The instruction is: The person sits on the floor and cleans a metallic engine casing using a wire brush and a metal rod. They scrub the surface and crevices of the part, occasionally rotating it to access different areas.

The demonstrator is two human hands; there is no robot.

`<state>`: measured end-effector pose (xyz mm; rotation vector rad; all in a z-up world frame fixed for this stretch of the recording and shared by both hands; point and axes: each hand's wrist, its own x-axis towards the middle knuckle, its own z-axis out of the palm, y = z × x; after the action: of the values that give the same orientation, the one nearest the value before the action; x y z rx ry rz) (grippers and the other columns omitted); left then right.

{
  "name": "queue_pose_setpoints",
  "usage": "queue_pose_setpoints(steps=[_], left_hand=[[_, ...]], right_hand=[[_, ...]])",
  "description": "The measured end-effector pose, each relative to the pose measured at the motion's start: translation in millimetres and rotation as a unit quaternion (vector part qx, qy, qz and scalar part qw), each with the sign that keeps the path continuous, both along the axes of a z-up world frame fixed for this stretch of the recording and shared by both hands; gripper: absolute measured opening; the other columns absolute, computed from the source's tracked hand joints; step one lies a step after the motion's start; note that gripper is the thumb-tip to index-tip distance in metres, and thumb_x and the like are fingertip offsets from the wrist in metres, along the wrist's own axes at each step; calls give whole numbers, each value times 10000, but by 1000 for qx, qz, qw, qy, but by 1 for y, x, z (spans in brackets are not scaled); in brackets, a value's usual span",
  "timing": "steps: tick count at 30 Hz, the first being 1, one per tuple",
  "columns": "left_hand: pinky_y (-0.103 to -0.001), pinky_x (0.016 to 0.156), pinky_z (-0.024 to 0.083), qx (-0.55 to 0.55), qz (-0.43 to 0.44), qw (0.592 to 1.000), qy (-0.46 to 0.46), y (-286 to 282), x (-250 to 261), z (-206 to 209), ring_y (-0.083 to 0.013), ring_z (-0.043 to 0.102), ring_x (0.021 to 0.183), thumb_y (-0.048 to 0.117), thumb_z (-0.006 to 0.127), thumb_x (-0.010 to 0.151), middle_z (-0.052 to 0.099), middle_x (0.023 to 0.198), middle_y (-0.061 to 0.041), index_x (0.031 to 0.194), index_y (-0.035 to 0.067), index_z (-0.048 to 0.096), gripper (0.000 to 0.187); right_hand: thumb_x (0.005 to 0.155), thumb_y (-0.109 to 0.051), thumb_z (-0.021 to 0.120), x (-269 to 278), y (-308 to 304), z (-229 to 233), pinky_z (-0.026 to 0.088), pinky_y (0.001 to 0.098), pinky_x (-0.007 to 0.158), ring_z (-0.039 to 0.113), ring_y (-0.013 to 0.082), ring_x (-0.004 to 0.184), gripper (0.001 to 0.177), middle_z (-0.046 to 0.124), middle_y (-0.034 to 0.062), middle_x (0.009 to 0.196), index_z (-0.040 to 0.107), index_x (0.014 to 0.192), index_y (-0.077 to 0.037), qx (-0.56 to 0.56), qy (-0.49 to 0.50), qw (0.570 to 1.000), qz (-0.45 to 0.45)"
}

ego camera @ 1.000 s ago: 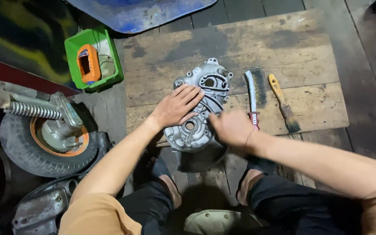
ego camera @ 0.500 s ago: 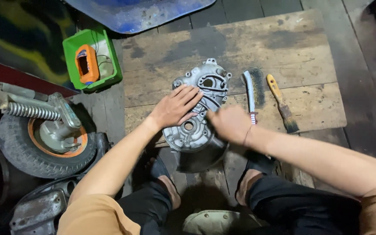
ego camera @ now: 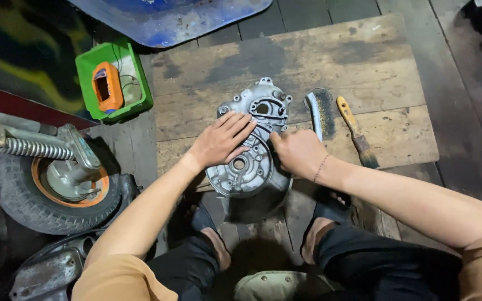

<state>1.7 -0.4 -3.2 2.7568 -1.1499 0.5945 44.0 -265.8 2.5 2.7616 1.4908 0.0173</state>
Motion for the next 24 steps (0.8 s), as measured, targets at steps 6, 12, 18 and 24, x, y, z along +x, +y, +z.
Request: queue_pose_setpoints(steps=[6, 12, 18, 24], left_hand=[[-459, 1214, 348, -8, -5, 1000, -3, 2, 1, 0, -331, 558, 1316, 471, 481, 1049, 578, 1401, -208, 1469, 19, 516, 618], [-460, 1210, 356, -15, -1, 1000, 3, 0, 0, 1, -333, 563, 1310, 468, 497, 1044, 585, 1394, -212, 1460, 19, 533, 612], [-470, 1205, 360, -8, 3, 1000, 20, -1, -1, 3, -332, 558, 1314, 445, 509, 1040, 581, 1396, -204, 1479, 25, 513, 607], [-463, 1215, 344, -15, 6, 1000, 17, -2, -1, 4, -331, 558, 1324, 452, 504, 1039, 585, 1400, -204, 1477, 36, 519, 604]], right_hand=[[781, -374, 637, 7, -8, 59, 608, 558, 706, 761, 438, 845, 423, 760, 182, 822, 701, 1064, -67, -23, 226, 968, -103], [828, -240, 658, 41, -34, 74, 606, 577, 749, 739, 478, 937, 450, 754, 246, 911, 637, 1233, -46, 39, 354, 915, -192], [874, -200, 670, 26, -31, 95, 577, 570, 885, 711, 494, 1039, 343, 760, 296, 994, 740, 1116, 33, 59, 396, 908, -121], [839, -183, 745, 20, -33, 79, 597, 525, 806, 746, 464, 916, 266, 779, 257, 894, 791, 971, 44, 136, 385, 906, -116]])
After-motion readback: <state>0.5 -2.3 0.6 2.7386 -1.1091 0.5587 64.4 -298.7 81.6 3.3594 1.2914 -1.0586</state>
